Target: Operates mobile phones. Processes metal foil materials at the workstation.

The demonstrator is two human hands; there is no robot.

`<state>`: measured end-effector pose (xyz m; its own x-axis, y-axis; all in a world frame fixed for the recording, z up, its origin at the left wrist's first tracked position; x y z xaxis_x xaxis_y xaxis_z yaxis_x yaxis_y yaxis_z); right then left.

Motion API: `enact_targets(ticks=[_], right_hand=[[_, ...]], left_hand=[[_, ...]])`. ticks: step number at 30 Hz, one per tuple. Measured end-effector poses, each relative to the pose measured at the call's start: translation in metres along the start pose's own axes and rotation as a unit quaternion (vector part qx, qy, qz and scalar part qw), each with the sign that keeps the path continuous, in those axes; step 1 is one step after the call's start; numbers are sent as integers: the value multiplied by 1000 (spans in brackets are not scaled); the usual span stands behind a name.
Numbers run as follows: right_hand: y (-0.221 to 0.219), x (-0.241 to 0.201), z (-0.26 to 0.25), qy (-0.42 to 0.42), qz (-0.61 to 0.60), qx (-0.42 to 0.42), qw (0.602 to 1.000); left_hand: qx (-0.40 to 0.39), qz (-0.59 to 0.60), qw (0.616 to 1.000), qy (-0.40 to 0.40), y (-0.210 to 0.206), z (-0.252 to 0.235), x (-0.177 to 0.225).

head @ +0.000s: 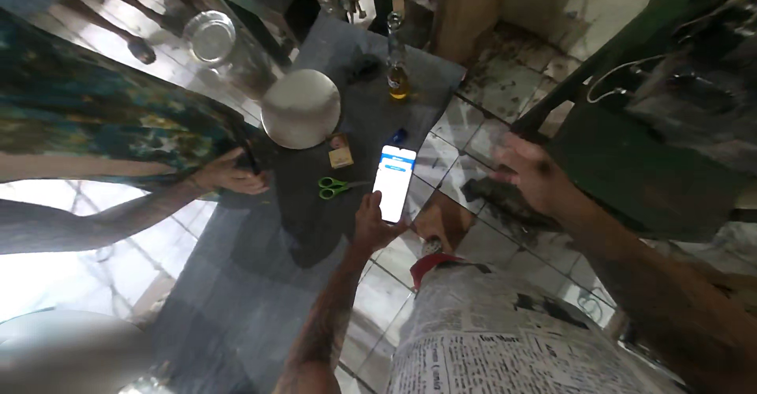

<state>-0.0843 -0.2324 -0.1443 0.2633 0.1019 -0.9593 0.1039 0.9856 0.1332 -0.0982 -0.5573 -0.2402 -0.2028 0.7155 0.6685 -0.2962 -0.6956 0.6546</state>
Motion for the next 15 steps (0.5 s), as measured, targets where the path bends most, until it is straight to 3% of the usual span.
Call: enact_targets(ticks=[3,9,15], right_hand=[[17,18,9,-33,7,27,999],[43,49,31,-109,21,74,991],[63,81,65,-154,30,61,986]], left_hand=[[-51,-66,993,85,5,-22,-26],[-73,-138,987,35,11,-53,-49],[-72,-174,982,25,27,-52,-52]])
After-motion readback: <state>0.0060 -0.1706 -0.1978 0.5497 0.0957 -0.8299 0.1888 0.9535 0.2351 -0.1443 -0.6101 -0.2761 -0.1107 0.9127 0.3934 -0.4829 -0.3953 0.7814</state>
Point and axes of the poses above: each hand's wrist, its own z-axis away from the middle knuckle, its own y-axis out of the back of the hand, x = y × z, the point moved 2 cm from there along -z, towards the middle knuckle, and after that the axes turned 15 degrees about y, right-handed, at the moved point
